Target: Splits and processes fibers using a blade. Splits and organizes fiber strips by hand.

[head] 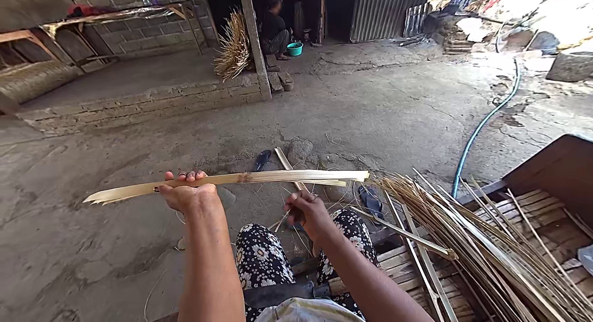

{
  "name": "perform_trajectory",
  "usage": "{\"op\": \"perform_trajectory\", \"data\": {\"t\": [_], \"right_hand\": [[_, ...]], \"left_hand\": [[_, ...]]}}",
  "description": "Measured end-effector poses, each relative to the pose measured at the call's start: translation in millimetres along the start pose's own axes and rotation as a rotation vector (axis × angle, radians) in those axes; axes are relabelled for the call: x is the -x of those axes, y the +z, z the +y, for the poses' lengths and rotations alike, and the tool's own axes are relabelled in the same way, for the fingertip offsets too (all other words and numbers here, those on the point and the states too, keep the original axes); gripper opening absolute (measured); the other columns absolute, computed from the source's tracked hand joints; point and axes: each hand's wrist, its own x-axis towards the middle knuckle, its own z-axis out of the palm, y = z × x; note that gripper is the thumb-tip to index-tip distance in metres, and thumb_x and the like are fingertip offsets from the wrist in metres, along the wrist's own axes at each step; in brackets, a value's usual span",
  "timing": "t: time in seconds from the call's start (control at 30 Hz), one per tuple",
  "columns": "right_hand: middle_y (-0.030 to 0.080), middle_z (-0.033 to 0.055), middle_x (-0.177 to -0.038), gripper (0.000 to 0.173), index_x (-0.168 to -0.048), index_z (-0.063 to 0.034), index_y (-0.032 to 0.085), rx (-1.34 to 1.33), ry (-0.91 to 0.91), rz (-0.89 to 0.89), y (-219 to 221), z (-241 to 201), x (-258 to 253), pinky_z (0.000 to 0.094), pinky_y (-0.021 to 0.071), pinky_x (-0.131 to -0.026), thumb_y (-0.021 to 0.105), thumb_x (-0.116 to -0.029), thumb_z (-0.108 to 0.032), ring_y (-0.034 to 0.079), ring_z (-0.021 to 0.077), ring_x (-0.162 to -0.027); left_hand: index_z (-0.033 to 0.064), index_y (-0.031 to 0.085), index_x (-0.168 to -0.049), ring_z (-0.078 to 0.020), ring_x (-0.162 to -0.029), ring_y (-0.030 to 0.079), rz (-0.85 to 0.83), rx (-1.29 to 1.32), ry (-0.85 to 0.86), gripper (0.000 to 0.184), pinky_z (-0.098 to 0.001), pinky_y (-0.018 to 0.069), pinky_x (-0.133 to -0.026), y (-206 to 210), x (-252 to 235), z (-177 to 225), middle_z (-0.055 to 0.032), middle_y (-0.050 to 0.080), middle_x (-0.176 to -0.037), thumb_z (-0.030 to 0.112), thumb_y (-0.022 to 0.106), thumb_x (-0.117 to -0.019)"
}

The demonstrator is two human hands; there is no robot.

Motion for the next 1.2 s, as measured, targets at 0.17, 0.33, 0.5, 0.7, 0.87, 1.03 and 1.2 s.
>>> {"op": "perform_trajectory", "data": {"t": [0.17, 0.33, 0.5, 0.7, 0.87, 1.03, 1.2], "right_hand": [[0.074, 0.0028, -0.089, 0.02, -0.102, -0.0006, 0.069, 0.413, -0.06, -0.428, 18.6, 10.5, 30.5, 0.0276, 0.0607, -0.066, 0.057, -0.1056, -0.016, 0.07, 0.0087, -0.07], [0.072, 0.0102, -0.099, 0.045, -0.145, -0.0048, 0.045, -0.109, 0.137, 0.027, -0.5, 12.1, 9.1, 0.0237, 0.0529, -0.054, 0.03, -0.113, -0.032, 0.062, 0.0102, -0.058], [0.069, 0.0125, -0.084, 0.028, -0.138, -0.0101, 0.039, -0.398, 0.086, 0.301, -20.4, 5.9, -22.4, 0.0235, 0.0483, -0.045, 0.036, -0.1117, -0.021, 0.058, 0.0122, -0.05], [0.074, 0.0111, -0.087, 0.021, -0.112, 0.0063, 0.065, 0.157, -0.098, 0.14, -18.5, 3.1, -15.0, 0.0282, 0.0587, -0.059, 0.049, -0.1069, -0.008, 0.068, 0.014, -0.062], [0.075, 0.0118, -0.092, 0.027, -0.114, -0.004, 0.074, 1.089, -0.277, -0.311, 8.1, 9.4, 24.8, 0.0446, 0.0589, -0.08, 0.053, -0.1054, -0.02, 0.073, 0.0222, -0.081], [0.074, 0.016, -0.09, 0.025, -0.112, -0.0013, 0.072, 1.123, -0.31, -0.631, 22.0, 18.0, 47.9, 0.0503, 0.0582, -0.077, 0.053, -0.1063, -0.016, 0.073, 0.0291, -0.079], [0.07, 0.0242, -0.108, 0.027, -0.115, -0.0019, 0.07, 1.487, 0.248, -0.693, 5.5, 14.5, 32.0, 0.0665, 0.0485, -0.093, 0.054, -0.106, -0.022, 0.066, 0.0436, -0.109]], "left_hand": [[0.014, 0.048, -0.093, -0.0073, -0.042, 0.042, 0.004, -0.024, 0.057, 0.051, -0.0212, 0.0408, -0.041, -2.1, -0.5, 0.6, 0.0035, 0.041, -0.056, 0.048, 0.015, -0.1116], [0.0132, 0.047, -0.091, -0.0079, -0.041, 0.041, 0.03, -0.034, 0.038, 0.052, -0.022, 0.04, -0.04, -1.5, -1.8, 4.6, 0.0025, 0.04, -0.056, 0.049, 0.016, -0.1112], [0.0139, 0.045, -0.089, -0.0079, -0.04, 0.042, 0.051, -0.017, -0.025, 0.052, -0.0218, 0.0414, -0.04, -5.8, -0.7, 0.0, 0.0028, 0.04, -0.054, 0.049, 0.015, -0.1111], [0.014, 0.043, -0.086, -0.0079, -0.04, 0.04, 0.075, 0.002, -0.023, 0.05, -0.0216, 0.0409, -0.039, -15.4, -12.5, -4.8, 0.0028, 0.039, -0.054, 0.047, 0.015, -0.1113], [0.0141, 0.044, -0.086, -0.0079, -0.039, 0.04, 0.06, 0.02, 0.014, 0.051, -0.0215, 0.0404, -0.04, -20.2, -17.5, -7.4, 0.0034, 0.039, -0.053, 0.047, 0.015, -0.1111], [0.0143, 0.046, -0.088, -0.0077, -0.041, 0.04, 0.056, -0.017, 0.039, 0.05, -0.0218, 0.0401, -0.04, -19.6, -13.0, -5.7, 0.0035, 0.039, -0.055, 0.047, 0.016, -0.1115], [0.0133, 0.047, -0.091, -0.0083, -0.041, 0.042, 0.042, 0.0, 0.085, 0.051, -0.0224, 0.0406, -0.04, -19.1, -12.7, -1.2, 0.0031, 0.041, -0.056, 0.049, 0.016, -0.1113]]}}
